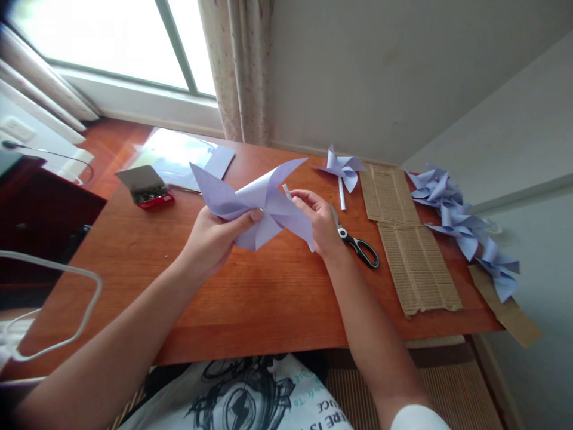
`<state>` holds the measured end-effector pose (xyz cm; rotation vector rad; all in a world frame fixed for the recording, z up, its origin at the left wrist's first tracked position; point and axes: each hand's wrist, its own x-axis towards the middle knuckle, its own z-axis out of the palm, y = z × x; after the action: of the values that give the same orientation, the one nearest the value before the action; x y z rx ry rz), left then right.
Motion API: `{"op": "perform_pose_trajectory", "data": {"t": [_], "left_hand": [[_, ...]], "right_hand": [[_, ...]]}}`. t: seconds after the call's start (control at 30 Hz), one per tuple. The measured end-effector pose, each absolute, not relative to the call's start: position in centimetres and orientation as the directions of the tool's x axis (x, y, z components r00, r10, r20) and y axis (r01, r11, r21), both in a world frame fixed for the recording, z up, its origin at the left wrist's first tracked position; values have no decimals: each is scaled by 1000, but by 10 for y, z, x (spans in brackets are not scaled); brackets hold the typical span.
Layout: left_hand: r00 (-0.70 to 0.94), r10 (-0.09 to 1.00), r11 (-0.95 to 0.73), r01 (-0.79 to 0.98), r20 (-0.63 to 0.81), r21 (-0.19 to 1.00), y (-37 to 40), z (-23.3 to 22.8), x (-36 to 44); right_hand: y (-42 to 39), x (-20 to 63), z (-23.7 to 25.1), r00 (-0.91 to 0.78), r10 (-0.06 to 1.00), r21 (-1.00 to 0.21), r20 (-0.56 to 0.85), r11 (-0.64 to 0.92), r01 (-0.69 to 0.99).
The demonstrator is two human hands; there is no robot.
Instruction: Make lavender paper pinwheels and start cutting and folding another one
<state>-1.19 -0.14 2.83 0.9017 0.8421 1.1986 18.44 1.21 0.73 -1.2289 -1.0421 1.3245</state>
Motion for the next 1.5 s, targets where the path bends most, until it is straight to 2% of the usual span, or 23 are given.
{"op": "perform_pose_trajectory", "data": {"t": [0.1, 0.2, 0.27, 0.33, 0.43, 0.53, 0.7, 0.93, 1.07, 1.4, 1.5], "left_hand": [[188, 981, -8, -236, 53, 972, -1, 28, -12], [336, 888, -307, -78, 315, 949, -2, 32, -13], [416, 766, -553, 35, 491, 832, -3, 34, -14], [469, 641, -737, 155, 608, 658, -5, 33, -14], [524, 512, -853, 220, 680, 473, -6, 28, -14], [540, 482, -873, 225, 690, 433, -5, 25, -14], [526, 506, -861, 258, 684, 438, -4, 28, -16], [455, 591, -807, 327, 667, 491, -6, 35, -18], [431, 586, -810, 328, 686, 486, -5, 33, -18], [444, 649, -761, 379, 618, 527, -9, 41, -20], [435, 659, -752, 382, 613, 537, -10, 41, -19]], "right_hand": [[13, 198, 6, 47, 994, -970, -99, -86, -226], [13, 206, 9, 5, 995, -954, -95, -90, -285], [11, 208, 13, -44, 993, -950, -109, -117, -289], [9, 208, 17, -106, 988, -951, -114, -139, -276], [4, 208, 22, -183, 977, -958, -108, -151, -244], [-1, 209, 25, -250, 962, -962, -108, -164, -216], [-4, 207, 30, -323, 936, -967, -139, -199, -161], [-9, 203, 38, -329, 930, -967, -163, -216, -132], [-10, 202, 39, -326, 930, -962, -172, -230, -149], [-10, 203, 36, -312, 920, -947, -237, -291, -139], [-10, 203, 34, -305, 927, -950, -219, -274, -151]]}}
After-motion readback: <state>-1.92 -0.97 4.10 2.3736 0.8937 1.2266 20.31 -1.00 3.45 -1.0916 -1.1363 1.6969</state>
